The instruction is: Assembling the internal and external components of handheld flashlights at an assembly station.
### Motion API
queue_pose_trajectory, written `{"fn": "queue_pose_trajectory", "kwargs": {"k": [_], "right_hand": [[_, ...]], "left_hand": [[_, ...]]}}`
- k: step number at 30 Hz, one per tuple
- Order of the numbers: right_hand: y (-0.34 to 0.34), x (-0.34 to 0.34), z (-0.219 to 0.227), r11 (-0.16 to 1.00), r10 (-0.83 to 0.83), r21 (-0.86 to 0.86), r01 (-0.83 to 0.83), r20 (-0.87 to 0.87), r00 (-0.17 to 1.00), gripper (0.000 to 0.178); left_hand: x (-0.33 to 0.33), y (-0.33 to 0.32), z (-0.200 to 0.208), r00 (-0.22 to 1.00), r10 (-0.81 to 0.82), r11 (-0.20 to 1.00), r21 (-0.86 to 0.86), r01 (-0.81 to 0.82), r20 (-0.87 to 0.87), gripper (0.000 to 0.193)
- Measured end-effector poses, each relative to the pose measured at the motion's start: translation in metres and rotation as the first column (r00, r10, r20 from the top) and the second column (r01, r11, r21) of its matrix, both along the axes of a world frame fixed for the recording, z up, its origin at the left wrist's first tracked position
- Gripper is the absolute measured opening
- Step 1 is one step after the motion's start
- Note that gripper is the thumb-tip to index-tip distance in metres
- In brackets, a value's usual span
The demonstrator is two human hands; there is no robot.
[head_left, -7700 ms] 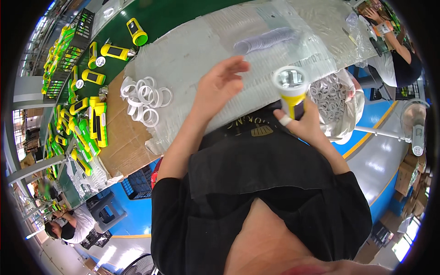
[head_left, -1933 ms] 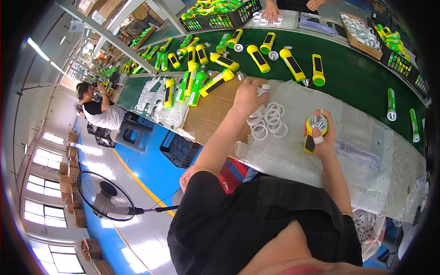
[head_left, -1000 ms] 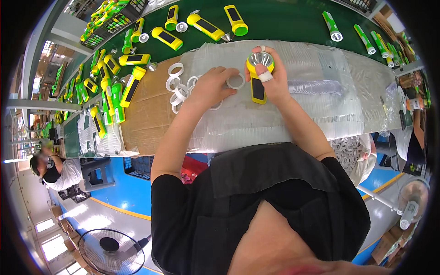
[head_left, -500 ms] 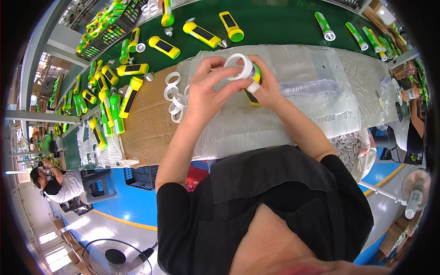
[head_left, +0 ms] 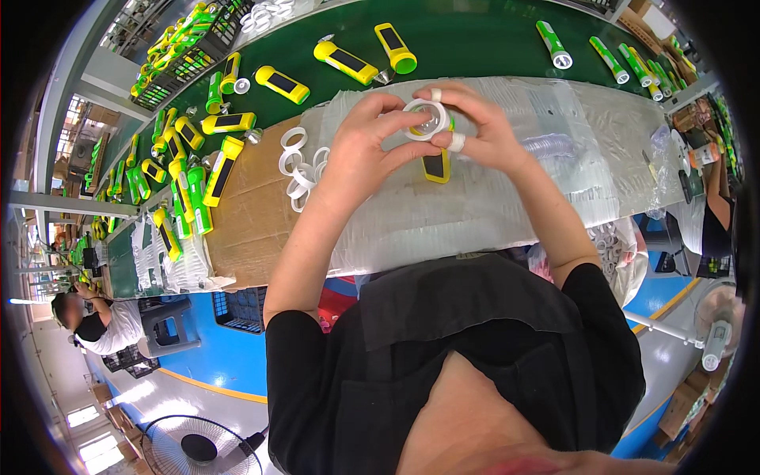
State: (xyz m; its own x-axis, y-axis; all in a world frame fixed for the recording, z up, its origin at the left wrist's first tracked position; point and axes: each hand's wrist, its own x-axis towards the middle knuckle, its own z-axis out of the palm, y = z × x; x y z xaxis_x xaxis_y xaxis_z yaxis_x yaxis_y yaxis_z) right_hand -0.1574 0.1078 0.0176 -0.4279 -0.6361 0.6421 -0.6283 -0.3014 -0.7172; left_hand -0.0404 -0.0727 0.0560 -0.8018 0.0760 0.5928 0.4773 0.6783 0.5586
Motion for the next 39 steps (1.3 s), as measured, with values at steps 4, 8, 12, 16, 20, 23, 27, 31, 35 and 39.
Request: {"fn": "queue_pose_trajectory", "kwargs": {"k": [4,8,12,16,20,23,27,31,35,39], "right_hand": [[0.034,-0.019,0.045,0.962,0.004,0.261,0.075,-0.292,0.956,0.036],[0.037,-0.021,0.087,0.870,0.114,0.488,0.066,-0.330,0.937,0.035],[0.028,-0.022,0.113,0.673,0.289,0.735,0.083,-0.364,0.885,0.033],[0.025,-0.027,0.112,0.620,0.289,0.780,0.086,-0.329,0.899,0.032],[0.021,-0.027,0.112,0.580,0.233,0.807,0.112,-0.296,0.926,0.036],[0.024,-0.023,0.107,0.621,0.138,0.773,0.133,-0.275,0.951,0.043],[0.018,-0.013,0.104,0.496,-0.043,0.801,0.336,-0.364,0.930,0.047],[0.010,-0.009,0.107,0.280,-0.169,0.816,0.505,-0.476,0.863,0.059],[0.027,-0.043,0.080,0.864,0.113,0.476,0.165,-0.501,0.858,0.049],[0.022,-0.020,0.105,0.450,0.041,0.818,0.358,-0.419,0.907,0.052]], "left_hand": [[-0.007,0.017,-0.001,0.999,-0.040,0.999,-0.021,0.040,0.008,0.043],[-0.020,0.035,-0.014,0.997,-0.068,0.996,0.056,0.066,0.029,0.046],[-0.024,0.042,-0.021,0.997,-0.058,0.994,0.100,0.052,0.058,0.043],[-0.026,0.045,-0.020,0.996,-0.077,0.990,0.125,0.070,0.053,0.042],[-0.029,0.043,-0.021,0.995,-0.093,0.990,0.108,0.090,0.024,0.040],[-0.030,0.042,-0.023,0.997,-0.076,0.991,0.113,0.072,0.030,0.040],[-0.036,0.047,-0.025,1.000,-0.016,0.999,0.031,0.016,0.006,0.041],[-0.040,0.047,-0.028,1.000,0.006,0.996,0.086,-0.005,-0.006,0.041],[-0.040,0.049,-0.023,0.999,-0.036,0.987,0.156,0.040,-0.023,0.040],[-0.038,0.050,-0.029,0.996,-0.005,0.992,0.127,0.016,-0.091,0.040]]}}
